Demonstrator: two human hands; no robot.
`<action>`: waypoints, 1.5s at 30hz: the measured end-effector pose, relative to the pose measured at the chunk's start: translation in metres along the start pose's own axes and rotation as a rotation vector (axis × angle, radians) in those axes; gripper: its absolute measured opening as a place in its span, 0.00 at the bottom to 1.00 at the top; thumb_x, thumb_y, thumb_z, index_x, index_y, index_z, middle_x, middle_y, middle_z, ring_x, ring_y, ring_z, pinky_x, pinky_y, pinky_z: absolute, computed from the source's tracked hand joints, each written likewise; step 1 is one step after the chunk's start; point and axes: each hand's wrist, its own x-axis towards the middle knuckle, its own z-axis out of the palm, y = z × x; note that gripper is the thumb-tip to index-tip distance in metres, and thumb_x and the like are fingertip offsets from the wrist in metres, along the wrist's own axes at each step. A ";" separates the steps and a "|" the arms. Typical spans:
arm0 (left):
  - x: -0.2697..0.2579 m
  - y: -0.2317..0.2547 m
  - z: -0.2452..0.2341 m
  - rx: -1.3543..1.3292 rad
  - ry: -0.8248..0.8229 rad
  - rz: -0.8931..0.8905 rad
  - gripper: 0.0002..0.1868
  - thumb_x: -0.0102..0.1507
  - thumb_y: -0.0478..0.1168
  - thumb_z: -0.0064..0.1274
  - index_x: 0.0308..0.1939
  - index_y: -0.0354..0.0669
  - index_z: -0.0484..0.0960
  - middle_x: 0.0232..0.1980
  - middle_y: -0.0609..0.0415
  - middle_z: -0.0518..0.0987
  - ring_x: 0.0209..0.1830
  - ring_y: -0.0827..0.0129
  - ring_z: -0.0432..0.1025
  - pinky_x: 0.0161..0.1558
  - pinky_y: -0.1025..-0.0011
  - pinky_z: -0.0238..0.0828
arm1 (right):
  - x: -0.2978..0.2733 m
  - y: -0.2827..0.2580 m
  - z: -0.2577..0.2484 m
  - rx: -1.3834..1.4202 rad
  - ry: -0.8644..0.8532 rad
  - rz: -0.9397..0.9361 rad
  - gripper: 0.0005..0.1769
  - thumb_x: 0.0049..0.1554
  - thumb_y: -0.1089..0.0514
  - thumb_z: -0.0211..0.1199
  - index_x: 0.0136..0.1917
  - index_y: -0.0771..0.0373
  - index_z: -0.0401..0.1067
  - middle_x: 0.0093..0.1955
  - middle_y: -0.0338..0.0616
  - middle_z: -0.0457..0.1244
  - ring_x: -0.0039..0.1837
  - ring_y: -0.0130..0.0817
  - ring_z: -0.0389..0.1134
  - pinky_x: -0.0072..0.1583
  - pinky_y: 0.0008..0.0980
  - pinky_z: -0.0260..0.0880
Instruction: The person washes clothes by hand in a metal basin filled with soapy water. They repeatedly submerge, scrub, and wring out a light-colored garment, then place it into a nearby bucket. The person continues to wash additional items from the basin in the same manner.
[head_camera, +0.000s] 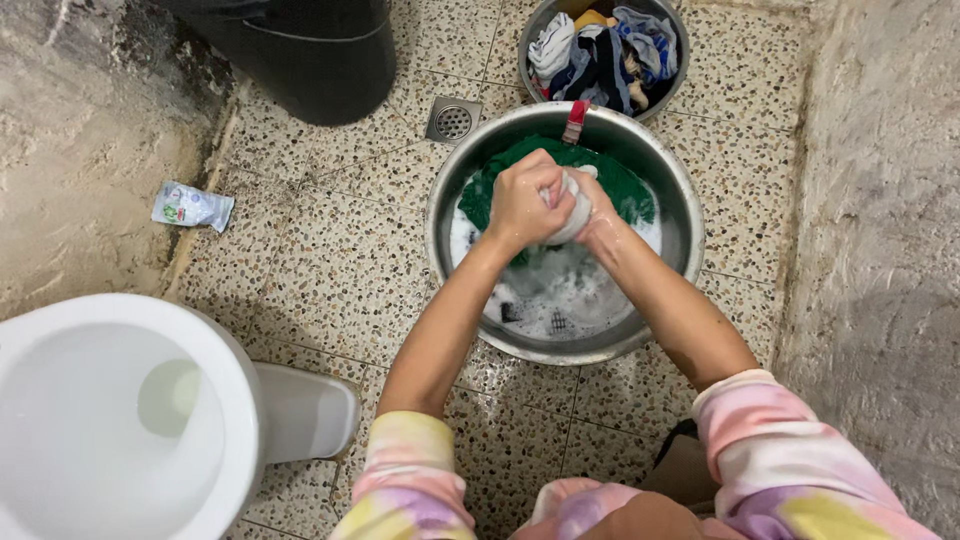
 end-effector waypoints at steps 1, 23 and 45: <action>0.002 0.002 -0.001 0.010 -0.014 0.011 0.15 0.51 0.36 0.61 0.20 0.41 0.68 0.31 0.52 0.73 0.30 0.55 0.73 0.34 0.63 0.71 | 0.003 0.000 -0.005 0.008 0.028 0.006 0.12 0.66 0.55 0.56 0.45 0.63 0.72 0.46 0.48 0.68 0.47 0.38 0.71 0.49 0.35 0.72; -0.055 -0.124 -0.018 -0.727 -0.060 -1.172 0.40 0.63 0.71 0.32 0.72 0.55 0.63 0.76 0.44 0.60 0.59 0.50 0.71 0.55 0.55 0.71 | -0.047 -0.059 0.076 0.308 0.150 0.048 0.38 0.62 0.36 0.59 0.78 0.56 0.58 0.76 0.65 0.54 0.68 0.64 0.65 0.58 0.53 0.75; -0.052 0.126 -0.074 -1.471 -1.020 -0.314 0.56 0.72 0.76 0.03 0.59 0.40 0.83 0.56 0.54 0.66 0.60 0.68 0.59 0.74 0.69 0.49 | -0.090 0.058 -0.036 -2.410 -0.148 0.874 0.20 0.55 0.55 0.62 0.61 0.55 0.79 0.62 0.48 0.69 0.61 0.51 0.72 0.55 0.62 0.70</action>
